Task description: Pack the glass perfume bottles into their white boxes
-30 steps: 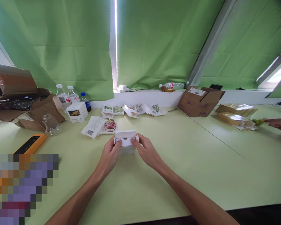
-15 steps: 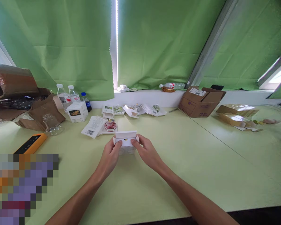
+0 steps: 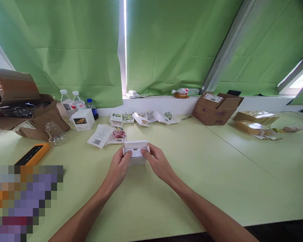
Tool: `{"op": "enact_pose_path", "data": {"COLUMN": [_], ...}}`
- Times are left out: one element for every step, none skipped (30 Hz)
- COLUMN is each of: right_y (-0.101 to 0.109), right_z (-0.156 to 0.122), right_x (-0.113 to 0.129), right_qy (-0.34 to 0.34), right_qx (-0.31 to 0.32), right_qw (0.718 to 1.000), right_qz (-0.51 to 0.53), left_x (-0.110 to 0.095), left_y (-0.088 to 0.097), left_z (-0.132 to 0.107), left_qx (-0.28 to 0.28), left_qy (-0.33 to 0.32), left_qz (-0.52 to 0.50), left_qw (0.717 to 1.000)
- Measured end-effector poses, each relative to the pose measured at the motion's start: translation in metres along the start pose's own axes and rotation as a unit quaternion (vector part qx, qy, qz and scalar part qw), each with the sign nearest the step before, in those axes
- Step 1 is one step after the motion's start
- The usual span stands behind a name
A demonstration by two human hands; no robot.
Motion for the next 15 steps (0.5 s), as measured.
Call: {"op": "enact_pose_path", "data": {"right_y": [-0.0002,-0.0005,-0.0008,-0.0010,-0.0011,-0.0012,-0.0010,-0.0008,-0.0004,0.0000,0.0004,0.0009,0.0012,0.0015,0.0017], "right_z": [0.0000,0.0000,-0.0001,-0.0001,-0.0002,-0.0003,-0.0003,-0.0004,-0.0005,-0.0006,-0.0008,-0.0010,-0.0012,-0.0015,-0.0017], "right_x": [-0.0003,-0.0006,-0.0008,-0.0010,-0.0012,-0.0013,-0.0014,-0.0014,-0.0012,-0.0010,-0.0006,-0.0001,0.0005,0.0010,0.0015], "right_qy": [0.001,0.002,0.003,0.004,0.004,0.004,0.003,0.003,0.004,0.005,0.006,0.007,0.008,0.008,0.006], "right_qx": [-0.002,-0.005,-0.007,-0.008,-0.008,-0.008,-0.007,-0.007,-0.005,-0.003,-0.001,0.000,0.002,0.002,0.002], "right_qw": [1.000,1.000,1.000,1.000,1.000,1.000,0.999,0.999,0.999,0.999,0.999,0.999,0.999,0.999,0.999], "right_qz": [-0.003,-0.008,-0.013,-0.018,-0.023,-0.028,-0.033,-0.038,-0.040,-0.042,-0.043,-0.044,-0.044,-0.042,-0.041], "left_x": [-0.0007,-0.0017,-0.0030,-0.0046,-0.0061,-0.0075,-0.0086,-0.0093,-0.0095,-0.0092,-0.0085,-0.0075,-0.0064,-0.0053,-0.0043], "left_y": [0.0001,0.0003,0.0005,0.0008,0.0012,0.0015,0.0019,0.0023,0.0027,0.0029,0.0031,0.0032,0.0031,0.0030,0.0029], "left_z": [-0.0001,-0.0003,-0.0006,-0.0010,-0.0013,-0.0017,-0.0020,-0.0023,-0.0024,-0.0025,-0.0024,-0.0022,-0.0020,-0.0018,-0.0017], "left_qx": [-0.002,-0.004,-0.007,-0.011,-0.015,-0.020,-0.026,-0.033,-0.039,-0.041,-0.042,-0.038,-0.030,-0.023,-0.015], "left_qy": [0.003,0.007,0.012,0.018,0.025,0.032,0.037,0.041,0.043,0.043,0.042,0.041,0.041,0.039,0.037], "left_qz": [0.003,0.006,0.009,0.012,0.014,0.015,0.016,0.018,0.021,0.024,0.028,0.030,0.031,0.031,0.029], "left_qw": [1.000,1.000,1.000,1.000,0.999,0.999,0.999,0.998,0.998,0.998,0.998,0.998,0.998,0.998,0.999]}}
Point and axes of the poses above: each hand's wrist, its own z-axis towards the middle knuckle, its own y-axis out of the back of the hand, x = y × z, the point moved 1 cm from there along z, towards the middle knuckle, and after that the axes turned 1 degree about -x, right-handed, at the moved point
